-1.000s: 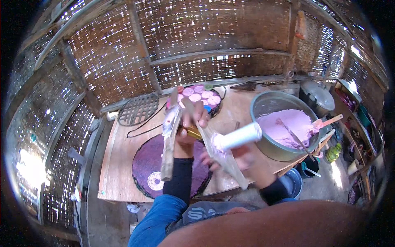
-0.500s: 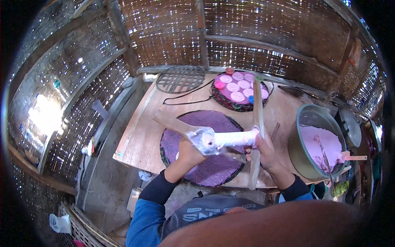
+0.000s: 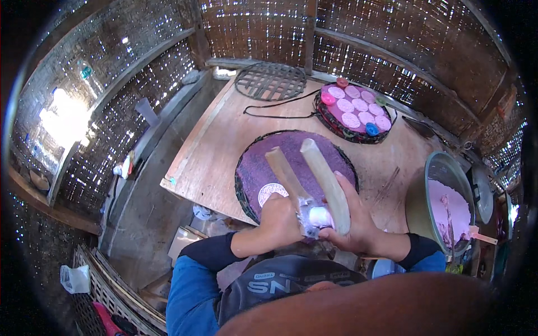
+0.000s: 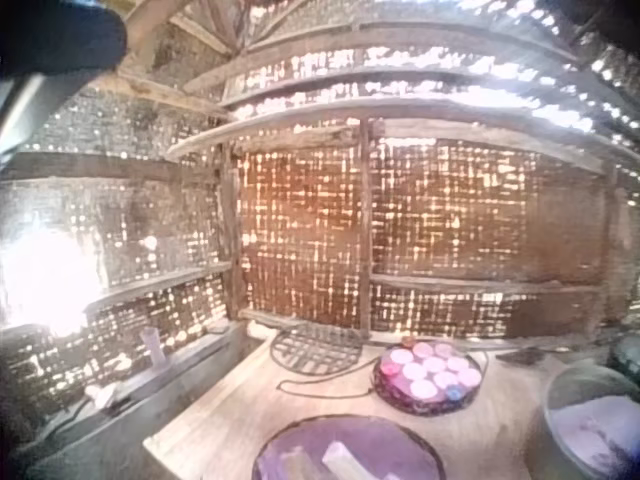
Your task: The person scoops pink batter from a bowl and pours it into circular molds on a purple mat using a wooden scoop. The person then uses a small metal ring to smooth the batter in the molds. The person repeats this process to fill multiple molds.
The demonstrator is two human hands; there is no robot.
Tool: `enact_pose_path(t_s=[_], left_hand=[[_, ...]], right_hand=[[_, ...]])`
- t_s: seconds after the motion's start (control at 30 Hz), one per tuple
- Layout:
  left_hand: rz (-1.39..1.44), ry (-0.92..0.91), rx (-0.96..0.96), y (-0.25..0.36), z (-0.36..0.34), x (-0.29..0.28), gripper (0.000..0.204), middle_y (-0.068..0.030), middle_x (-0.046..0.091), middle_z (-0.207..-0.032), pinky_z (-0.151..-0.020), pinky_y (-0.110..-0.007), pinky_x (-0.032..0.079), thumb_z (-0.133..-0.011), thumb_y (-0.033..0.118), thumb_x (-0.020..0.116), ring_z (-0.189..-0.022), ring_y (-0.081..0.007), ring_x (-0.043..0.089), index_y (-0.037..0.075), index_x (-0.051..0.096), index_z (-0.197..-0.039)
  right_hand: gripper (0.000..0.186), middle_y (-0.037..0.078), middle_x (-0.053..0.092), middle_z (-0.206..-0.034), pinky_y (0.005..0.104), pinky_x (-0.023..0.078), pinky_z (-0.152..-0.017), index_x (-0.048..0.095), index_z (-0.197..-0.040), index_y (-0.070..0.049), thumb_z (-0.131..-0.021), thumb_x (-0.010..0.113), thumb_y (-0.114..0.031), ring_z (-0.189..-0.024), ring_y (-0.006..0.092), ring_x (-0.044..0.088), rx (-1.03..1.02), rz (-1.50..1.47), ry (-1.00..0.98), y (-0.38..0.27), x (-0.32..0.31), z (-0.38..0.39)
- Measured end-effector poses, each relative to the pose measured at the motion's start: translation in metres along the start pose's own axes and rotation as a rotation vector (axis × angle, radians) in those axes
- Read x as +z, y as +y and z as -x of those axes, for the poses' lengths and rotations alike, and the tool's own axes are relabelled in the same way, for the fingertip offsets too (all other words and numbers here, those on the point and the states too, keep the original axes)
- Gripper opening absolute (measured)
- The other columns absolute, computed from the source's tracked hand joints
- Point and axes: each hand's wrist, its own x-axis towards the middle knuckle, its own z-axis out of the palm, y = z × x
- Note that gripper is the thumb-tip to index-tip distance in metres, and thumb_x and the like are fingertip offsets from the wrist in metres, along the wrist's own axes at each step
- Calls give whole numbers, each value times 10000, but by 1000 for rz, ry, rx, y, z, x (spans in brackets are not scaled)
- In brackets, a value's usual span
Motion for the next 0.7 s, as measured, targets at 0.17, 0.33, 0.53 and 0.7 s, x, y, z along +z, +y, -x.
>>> enact_pose_path(t_s=[0.17,0.33,0.53,0.7], left_hand=[[195,-32,-75,-26,10,32,376,-106,652,-860,-711,-380,491,-600,284,739,-805,-305,627,99,656,-916],[304,50,-129,-65,-33,-3,535,-129,631,-946,-788,-356,482,-611,306,779,-874,-263,624,58,586,-1045],[1744,238,339,-104,-87,-72,801,-108,451,-1247,-1018,-408,310,-729,523,643,-1191,-299,413,3,383,-1280],[2160,-48,570,-136,-102,-44,627,-88,486,-1123,-995,-412,335,-833,492,469,-1166,-291,432,67,414,-1290]], right_hand=[[1067,253,331,-1346,389,332,-1011,124,-1376,54,-638,798,-318,-1224,355,393,-19,0,4,9,14,-6],[1039,209,391,-1297,364,383,-941,239,-1374,-22,-654,649,-648,-1094,288,503,795,-1108,-669,46,-13,-34],[813,148,537,-1048,352,423,-861,356,-1296,-17,-785,488,-635,-976,235,541,621,-1045,-573,40,-15,-54],[801,139,578,-995,342,454,-825,428,-1242,-14,-818,355,-689,-918,219,575,732,-964,-686,61,-8,-60]])
